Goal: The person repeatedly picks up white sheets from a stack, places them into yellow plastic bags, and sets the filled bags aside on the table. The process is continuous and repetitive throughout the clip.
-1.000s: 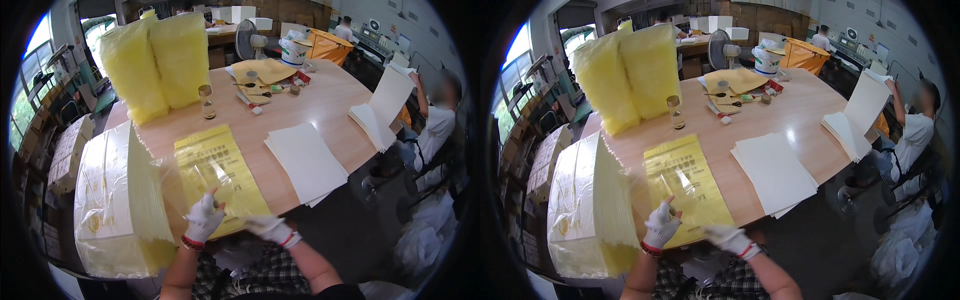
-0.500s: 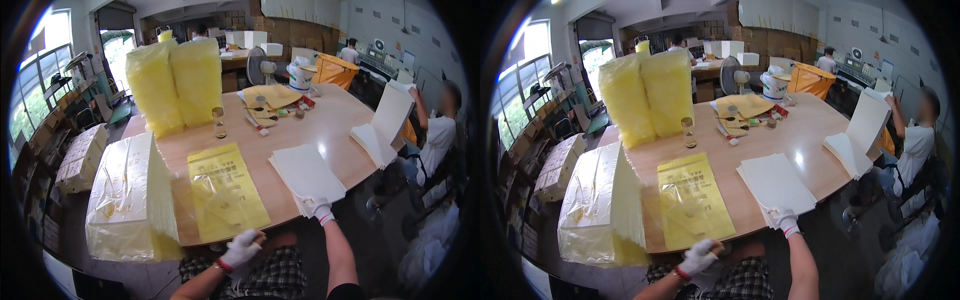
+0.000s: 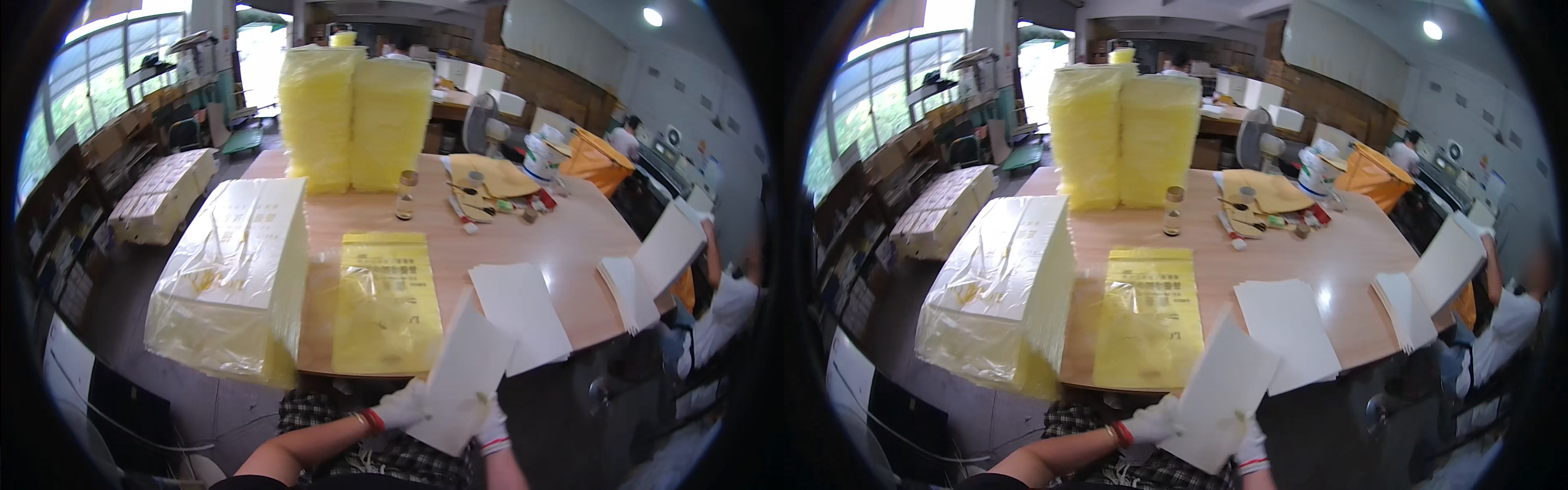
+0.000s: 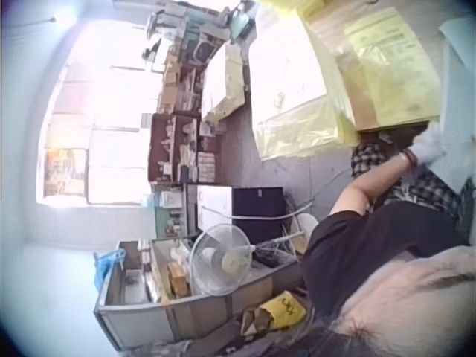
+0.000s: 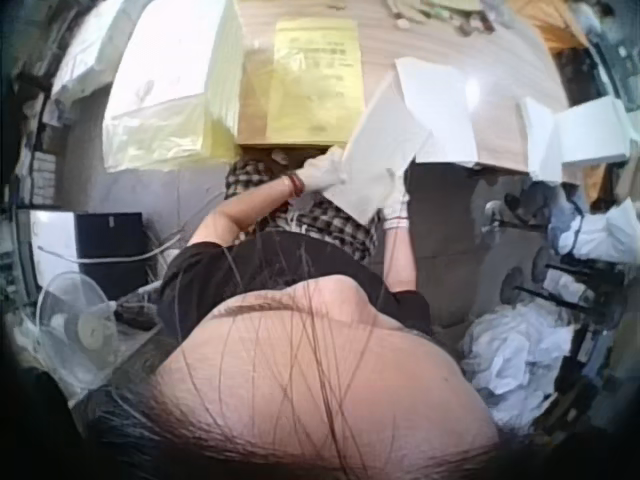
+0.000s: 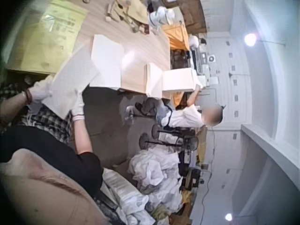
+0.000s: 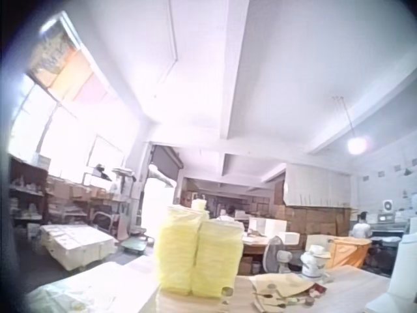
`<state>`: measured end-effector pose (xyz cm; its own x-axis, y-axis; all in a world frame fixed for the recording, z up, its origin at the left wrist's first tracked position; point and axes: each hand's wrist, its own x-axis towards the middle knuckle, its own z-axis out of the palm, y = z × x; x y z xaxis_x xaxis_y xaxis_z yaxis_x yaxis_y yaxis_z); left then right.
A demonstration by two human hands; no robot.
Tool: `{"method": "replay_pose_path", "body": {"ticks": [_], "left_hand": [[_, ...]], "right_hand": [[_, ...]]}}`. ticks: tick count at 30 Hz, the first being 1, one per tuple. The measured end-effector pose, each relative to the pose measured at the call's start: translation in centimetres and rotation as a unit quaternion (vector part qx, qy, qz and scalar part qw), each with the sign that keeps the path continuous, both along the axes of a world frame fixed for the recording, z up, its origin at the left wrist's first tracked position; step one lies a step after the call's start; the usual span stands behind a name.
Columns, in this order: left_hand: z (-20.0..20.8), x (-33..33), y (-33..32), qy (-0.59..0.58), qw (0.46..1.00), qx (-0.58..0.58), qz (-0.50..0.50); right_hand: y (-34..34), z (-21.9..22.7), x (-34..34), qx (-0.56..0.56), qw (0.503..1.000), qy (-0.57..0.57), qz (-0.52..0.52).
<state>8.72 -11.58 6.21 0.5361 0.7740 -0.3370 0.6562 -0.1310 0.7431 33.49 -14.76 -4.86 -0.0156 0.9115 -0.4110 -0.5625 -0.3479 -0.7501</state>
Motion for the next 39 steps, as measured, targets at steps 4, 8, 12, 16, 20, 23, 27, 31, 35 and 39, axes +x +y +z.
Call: {"method": "replay_pose_path", "body": {"ticks": [4, 8, 12, 16, 20, 23, 27, 31, 35, 39], "left_hand": [[-2.9, 2.2, -4.9, 0.113, 0.937, 0.330, 0.013], [3.6, -1.2, 0.3, -0.002, 0.991, 0.132, -0.039], [8.9, -7.3, 6.4, 0.113, 0.704, 0.618, 0.330], [7.8, -11.7, 12.4, -0.203, 0.958, 0.021, 0.201], [5.0, -11.4, 13.5, -0.430, 0.869, -0.084, 0.228], [4.5, -6.2, 11.1, -0.289, 0.911, 0.194, 0.220], [4.7, 1.3, 3.6, -0.083, 0.920, 0.381, 0.031], [-1.3, -2.9, 8.8, -0.071, 0.952, 0.268, 0.131], [-6.6, -5.9, 9.7, 0.000, 0.935, 0.343, 0.093], [-7.8, -9.8, 10.3, 0.029, 0.786, 0.615, 0.052]], "right_hand": [[0.2, 3.8, -11.0, 0.127, 0.970, -0.202, -0.037], [3.1, -5.3, -7.3, 0.164, 0.964, -0.188, -0.091], [0.6, 5.9, -7.3, 0.159, 0.946, -0.270, -0.085], [0.5, 10.6, -5.0, 0.311, 0.808, -0.498, -0.054], [0.9, 13.3, -4.8, 0.387, 0.626, -0.672, 0.075], [3.2, 13.6, -6.8, 0.313, 0.548, -0.745, 0.214], [8.0, 9.4, -7.0, 0.219, 0.460, -0.791, 0.339], [10.9, 9.8, -11.0, 0.138, 0.646, -0.719, 0.217], [14.1, 3.5, -12.7, 0.198, 0.647, -0.737, -0.002], [17.2, 2.5, -13.9, 0.148, 0.655, -0.735, 0.099]]}}
